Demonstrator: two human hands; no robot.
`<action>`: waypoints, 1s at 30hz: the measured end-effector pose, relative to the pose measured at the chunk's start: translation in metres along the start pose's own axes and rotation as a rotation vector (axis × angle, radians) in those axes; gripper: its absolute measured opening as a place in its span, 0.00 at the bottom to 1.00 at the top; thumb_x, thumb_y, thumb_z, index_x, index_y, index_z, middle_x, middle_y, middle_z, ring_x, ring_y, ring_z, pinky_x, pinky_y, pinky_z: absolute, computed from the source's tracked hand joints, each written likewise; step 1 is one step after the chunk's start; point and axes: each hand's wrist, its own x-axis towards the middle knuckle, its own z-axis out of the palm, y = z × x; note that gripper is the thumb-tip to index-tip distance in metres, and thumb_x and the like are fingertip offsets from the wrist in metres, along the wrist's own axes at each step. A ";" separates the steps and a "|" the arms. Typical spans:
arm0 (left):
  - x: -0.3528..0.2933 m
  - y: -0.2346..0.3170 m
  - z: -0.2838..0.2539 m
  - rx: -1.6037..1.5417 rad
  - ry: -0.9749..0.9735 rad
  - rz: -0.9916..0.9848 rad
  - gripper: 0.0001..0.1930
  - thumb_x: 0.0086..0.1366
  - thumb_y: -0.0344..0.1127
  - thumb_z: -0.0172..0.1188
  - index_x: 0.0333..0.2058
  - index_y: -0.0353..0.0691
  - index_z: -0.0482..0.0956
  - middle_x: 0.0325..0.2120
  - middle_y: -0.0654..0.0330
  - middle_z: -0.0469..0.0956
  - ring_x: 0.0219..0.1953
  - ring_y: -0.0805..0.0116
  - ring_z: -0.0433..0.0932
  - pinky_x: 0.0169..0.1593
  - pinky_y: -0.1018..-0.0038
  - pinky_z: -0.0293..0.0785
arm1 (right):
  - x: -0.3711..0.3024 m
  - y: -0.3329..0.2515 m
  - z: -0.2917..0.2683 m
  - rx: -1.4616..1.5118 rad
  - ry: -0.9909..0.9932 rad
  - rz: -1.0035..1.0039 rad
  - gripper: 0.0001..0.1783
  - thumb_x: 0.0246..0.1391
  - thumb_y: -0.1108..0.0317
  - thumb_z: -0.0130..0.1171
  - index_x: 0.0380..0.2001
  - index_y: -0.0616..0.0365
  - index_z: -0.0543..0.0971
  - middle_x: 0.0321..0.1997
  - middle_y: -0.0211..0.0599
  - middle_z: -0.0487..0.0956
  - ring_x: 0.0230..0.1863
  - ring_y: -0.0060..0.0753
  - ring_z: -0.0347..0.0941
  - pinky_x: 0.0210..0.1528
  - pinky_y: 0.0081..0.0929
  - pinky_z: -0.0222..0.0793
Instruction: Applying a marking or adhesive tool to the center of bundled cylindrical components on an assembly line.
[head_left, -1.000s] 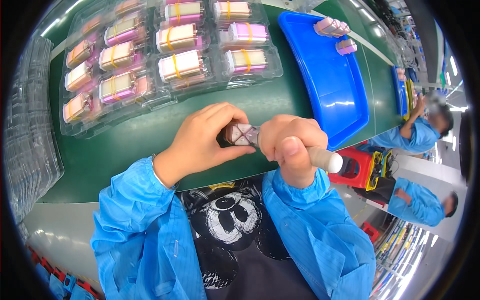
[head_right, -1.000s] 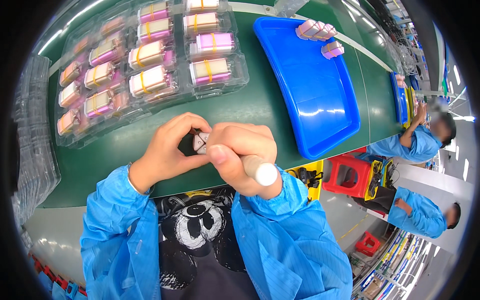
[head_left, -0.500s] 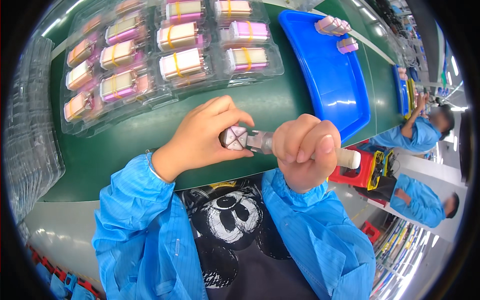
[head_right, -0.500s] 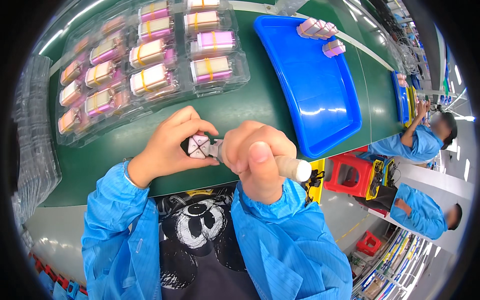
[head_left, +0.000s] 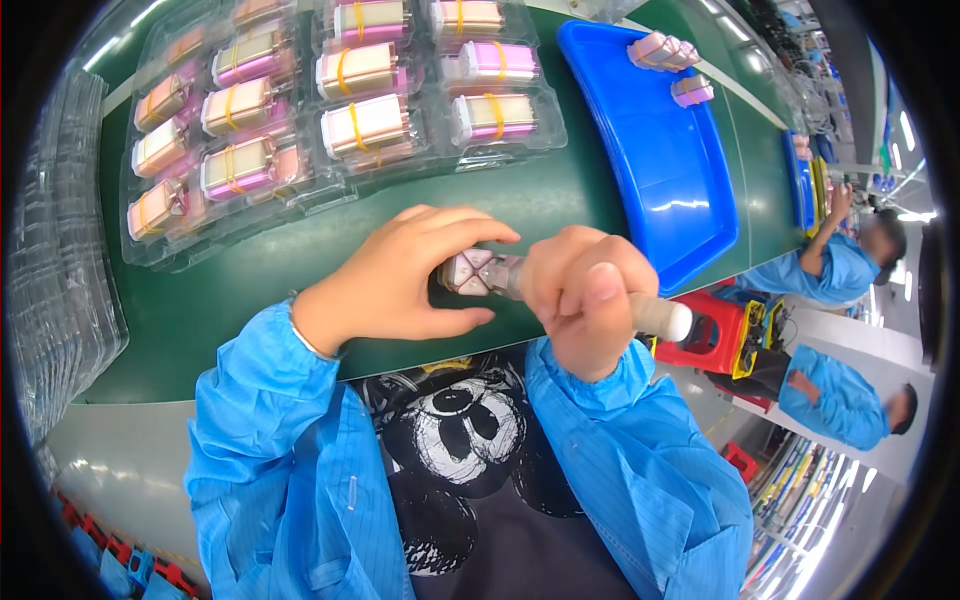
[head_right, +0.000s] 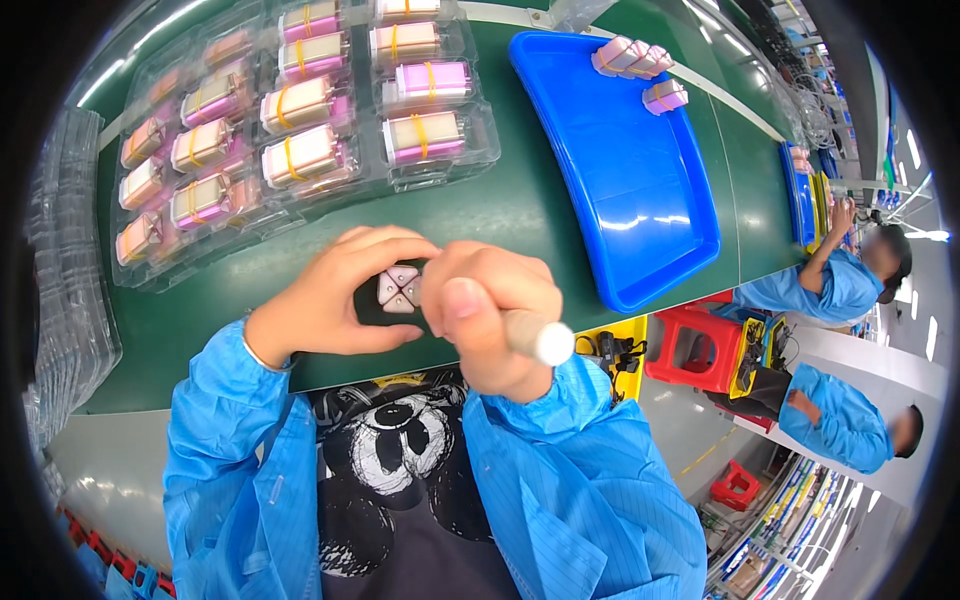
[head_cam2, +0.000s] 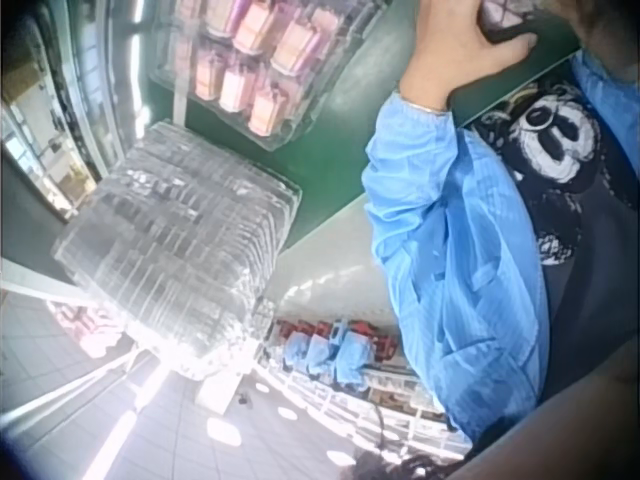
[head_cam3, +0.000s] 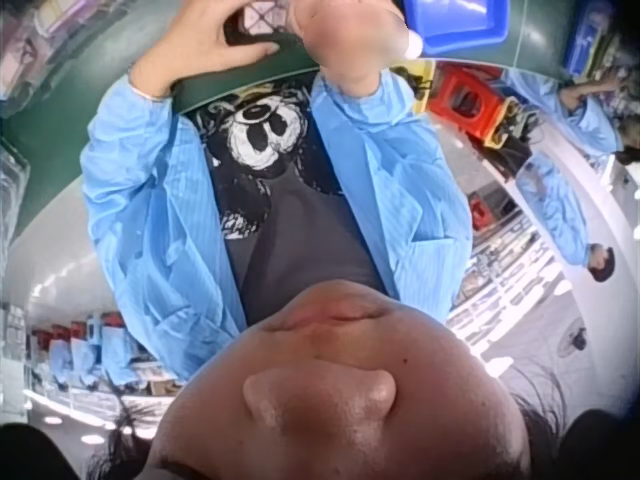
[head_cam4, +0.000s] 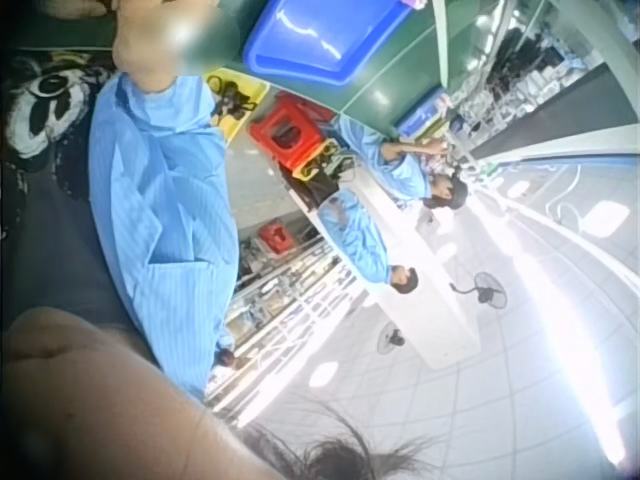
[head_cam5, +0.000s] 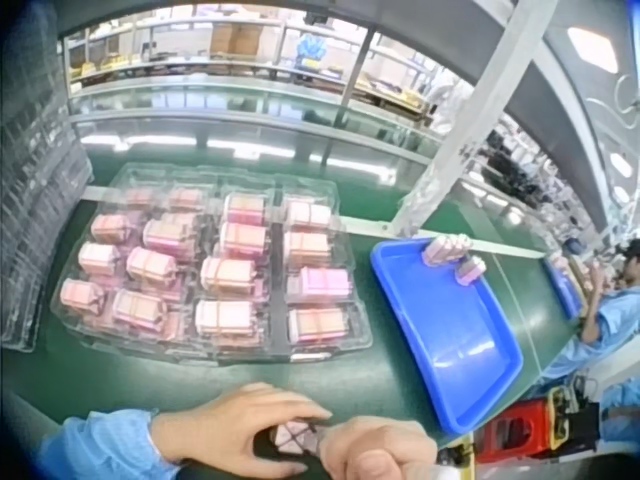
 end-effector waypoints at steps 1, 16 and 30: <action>-0.001 0.001 -0.004 -0.033 -0.047 -0.006 0.32 0.44 0.31 0.71 0.51 0.40 0.71 0.38 0.59 0.77 0.43 0.60 0.75 0.45 0.67 0.70 | 0.000 -0.001 -0.001 0.052 0.032 -0.003 0.17 0.60 0.67 0.48 0.17 0.61 0.67 0.17 0.37 0.69 0.15 0.26 0.61 0.17 0.26 0.57; -0.002 -0.006 0.003 0.044 0.044 -0.007 0.21 0.37 0.35 0.77 0.33 0.44 0.80 0.25 0.63 0.67 0.27 0.65 0.70 0.30 0.71 0.66 | -0.004 -0.002 0.005 0.062 0.022 -0.033 0.16 0.60 0.67 0.47 0.18 0.60 0.68 0.17 0.38 0.70 0.16 0.25 0.62 0.19 0.25 0.60; -0.002 -0.006 0.007 0.123 0.059 -0.015 0.18 0.38 0.35 0.73 0.30 0.44 0.77 0.28 0.63 0.72 0.30 0.62 0.73 0.33 0.69 0.67 | -0.010 0.003 0.012 -0.081 -0.041 -0.016 0.15 0.59 0.70 0.46 0.18 0.61 0.68 0.17 0.37 0.70 0.16 0.25 0.62 0.18 0.25 0.58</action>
